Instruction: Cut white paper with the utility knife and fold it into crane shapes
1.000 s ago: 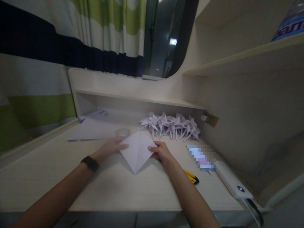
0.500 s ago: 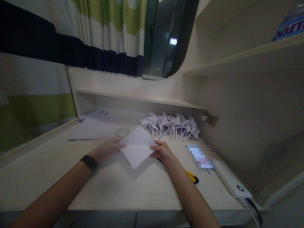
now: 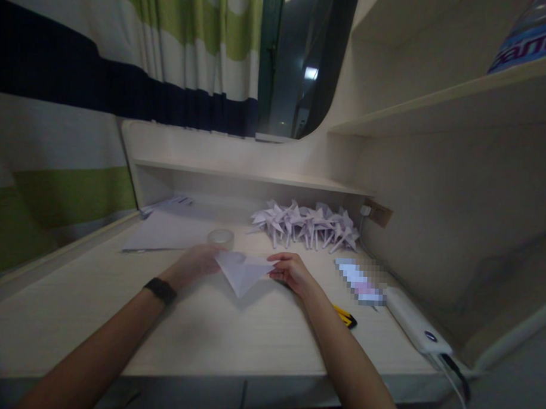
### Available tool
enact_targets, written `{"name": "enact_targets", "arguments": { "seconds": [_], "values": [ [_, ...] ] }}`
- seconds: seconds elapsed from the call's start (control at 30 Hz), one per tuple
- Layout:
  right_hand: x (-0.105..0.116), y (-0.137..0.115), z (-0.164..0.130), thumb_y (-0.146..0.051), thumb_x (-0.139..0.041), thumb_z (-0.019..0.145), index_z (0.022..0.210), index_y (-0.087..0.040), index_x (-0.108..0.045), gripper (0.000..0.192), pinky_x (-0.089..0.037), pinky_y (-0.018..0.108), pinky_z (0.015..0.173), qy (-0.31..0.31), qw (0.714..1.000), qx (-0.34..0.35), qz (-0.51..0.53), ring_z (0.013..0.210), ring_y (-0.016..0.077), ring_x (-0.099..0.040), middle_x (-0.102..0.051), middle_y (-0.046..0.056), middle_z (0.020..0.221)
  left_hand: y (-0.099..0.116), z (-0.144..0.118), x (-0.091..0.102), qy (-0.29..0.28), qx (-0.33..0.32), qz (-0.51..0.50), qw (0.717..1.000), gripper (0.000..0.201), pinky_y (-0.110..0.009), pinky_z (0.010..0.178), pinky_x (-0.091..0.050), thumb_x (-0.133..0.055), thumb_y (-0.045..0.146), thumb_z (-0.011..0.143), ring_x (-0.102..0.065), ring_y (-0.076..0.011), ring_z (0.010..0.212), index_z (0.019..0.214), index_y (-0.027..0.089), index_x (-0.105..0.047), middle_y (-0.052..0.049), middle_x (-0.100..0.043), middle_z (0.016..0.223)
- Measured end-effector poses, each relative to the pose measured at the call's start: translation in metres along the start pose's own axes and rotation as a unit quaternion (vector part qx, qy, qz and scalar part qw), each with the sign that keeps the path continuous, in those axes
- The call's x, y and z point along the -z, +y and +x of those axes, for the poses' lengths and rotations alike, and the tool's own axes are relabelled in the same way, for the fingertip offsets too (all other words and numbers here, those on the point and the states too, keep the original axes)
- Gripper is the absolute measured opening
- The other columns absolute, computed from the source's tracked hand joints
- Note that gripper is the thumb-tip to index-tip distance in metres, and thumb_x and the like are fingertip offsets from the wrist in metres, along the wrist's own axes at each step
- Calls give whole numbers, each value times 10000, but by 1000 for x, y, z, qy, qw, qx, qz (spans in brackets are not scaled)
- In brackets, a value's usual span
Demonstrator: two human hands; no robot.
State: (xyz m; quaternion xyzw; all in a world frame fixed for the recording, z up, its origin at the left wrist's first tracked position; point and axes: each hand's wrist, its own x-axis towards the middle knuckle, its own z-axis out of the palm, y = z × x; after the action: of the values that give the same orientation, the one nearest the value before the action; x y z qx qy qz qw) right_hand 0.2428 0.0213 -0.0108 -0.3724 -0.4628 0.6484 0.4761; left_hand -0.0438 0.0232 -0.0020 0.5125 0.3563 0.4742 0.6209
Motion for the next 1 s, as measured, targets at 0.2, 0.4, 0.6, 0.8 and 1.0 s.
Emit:
{"name": "enact_targets", "arguments": {
  "seconds": [0.2,0.4,0.6,0.8,1.0],
  "values": [
    [1,-3,-1,-77,-623,542,826,-97,-720,300,-551,239,590,-49,999,11,-17,562,141,-654,-679,44,615,-7,8,5,20,10,-19,1000,291,-298,668,-532,-717,348,685,-647,-185,729,838,103,-686,-101,-685,851],
    [-3,-2,-2,-270,-733,604,738,-124,-679,205,-498,212,483,-13,995,40,-90,518,121,-614,-673,25,638,-5,4,-2,63,-60,157,984,424,-270,571,-531,-791,349,639,-633,-171,700,991,136,-690,-71,-677,850],
    [-17,-20,-12,-319,-764,640,841,-152,-714,267,-525,272,603,11,945,154,-289,609,157,-649,-714,29,685,24,-7,-10,43,-156,320,933,227,-332,708,-545,-742,326,706,-677,-219,765,862,161,-756,-80,-738,838],
    [-30,-18,-55,-187,-585,844,955,-204,-723,178,-544,314,830,51,762,417,-492,896,195,-693,-735,57,977,33,-48,-12,31,-311,458,832,140,-318,807,-537,-646,278,825,-700,-205,871,907,213,-740,-48,-749,936],
    [-26,28,-102,-72,-485,866,1180,-154,-614,349,-502,356,957,-89,532,522,-661,1090,206,-622,-677,81,1147,-2,-105,-1,-64,-436,602,666,292,-370,879,-531,-466,108,881,-655,-213,1027,1081,202,-658,-58,-714,1074]
  ]
}}
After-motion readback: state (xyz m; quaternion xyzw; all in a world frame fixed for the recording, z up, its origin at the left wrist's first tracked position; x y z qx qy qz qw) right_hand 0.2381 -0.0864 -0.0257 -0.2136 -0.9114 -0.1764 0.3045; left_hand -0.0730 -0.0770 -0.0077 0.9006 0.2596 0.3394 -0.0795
